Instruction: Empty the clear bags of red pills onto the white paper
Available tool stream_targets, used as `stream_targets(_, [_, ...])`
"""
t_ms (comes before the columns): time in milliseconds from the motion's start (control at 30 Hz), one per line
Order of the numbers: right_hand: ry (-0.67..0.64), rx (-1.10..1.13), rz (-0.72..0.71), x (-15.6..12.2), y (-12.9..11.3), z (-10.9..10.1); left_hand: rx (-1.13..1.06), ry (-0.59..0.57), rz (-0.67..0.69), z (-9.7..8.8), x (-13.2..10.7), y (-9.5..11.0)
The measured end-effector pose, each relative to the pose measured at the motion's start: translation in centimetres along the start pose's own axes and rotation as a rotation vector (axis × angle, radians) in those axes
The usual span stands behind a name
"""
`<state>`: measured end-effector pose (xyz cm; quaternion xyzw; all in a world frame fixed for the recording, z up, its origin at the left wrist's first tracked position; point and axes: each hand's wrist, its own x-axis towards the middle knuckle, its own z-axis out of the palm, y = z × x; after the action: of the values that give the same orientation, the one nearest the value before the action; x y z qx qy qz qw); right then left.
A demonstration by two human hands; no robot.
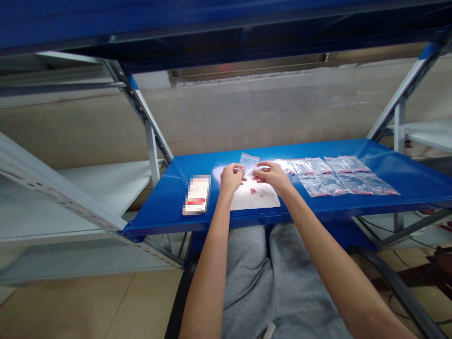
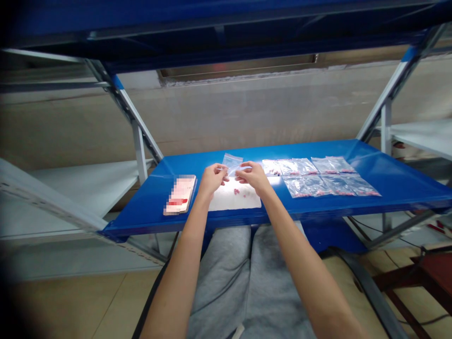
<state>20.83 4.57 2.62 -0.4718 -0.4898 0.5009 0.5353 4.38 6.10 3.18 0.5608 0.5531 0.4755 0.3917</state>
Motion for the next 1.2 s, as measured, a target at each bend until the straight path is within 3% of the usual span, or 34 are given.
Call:
stream_targets(267, [-0.033, -0.11, 0.0, 4.6, -0.4, 1.8, -0.147, -0.002, -0.061, -1.5, 2.7, -0.8])
stream_targets(400, [-0.012, -0.226, 0.003, 6.6, -0.4, 3.0, -0.037, 0.032, -0.091, -2.2, 4.8, -1.2])
stream_targets(567, [0.039, -0.307, 0.027, 8.7, 0.4, 4.2, 0.257, 0.089, -0.136, -2.3, 6.8, -2.3])
stream_targets(800, [0.036, -0.405, 0.02, 8.8, 1.0, 5.1, 0.58, 0.148, -0.077, -2.6, 7.1, -1.8])
stream_targets(967, [0.028, -0.439, 0.012, 8.7, 1.1, 5.4, 0.652, 0.138, -0.066, -3.0, 6.9, -1.8])
stream_targets(1200, [0.005, -0.461, -0.045, 8.3, 1.6, 4.1, 0.687, 0.097, -0.031, -3.5, 6.8, -2.2])
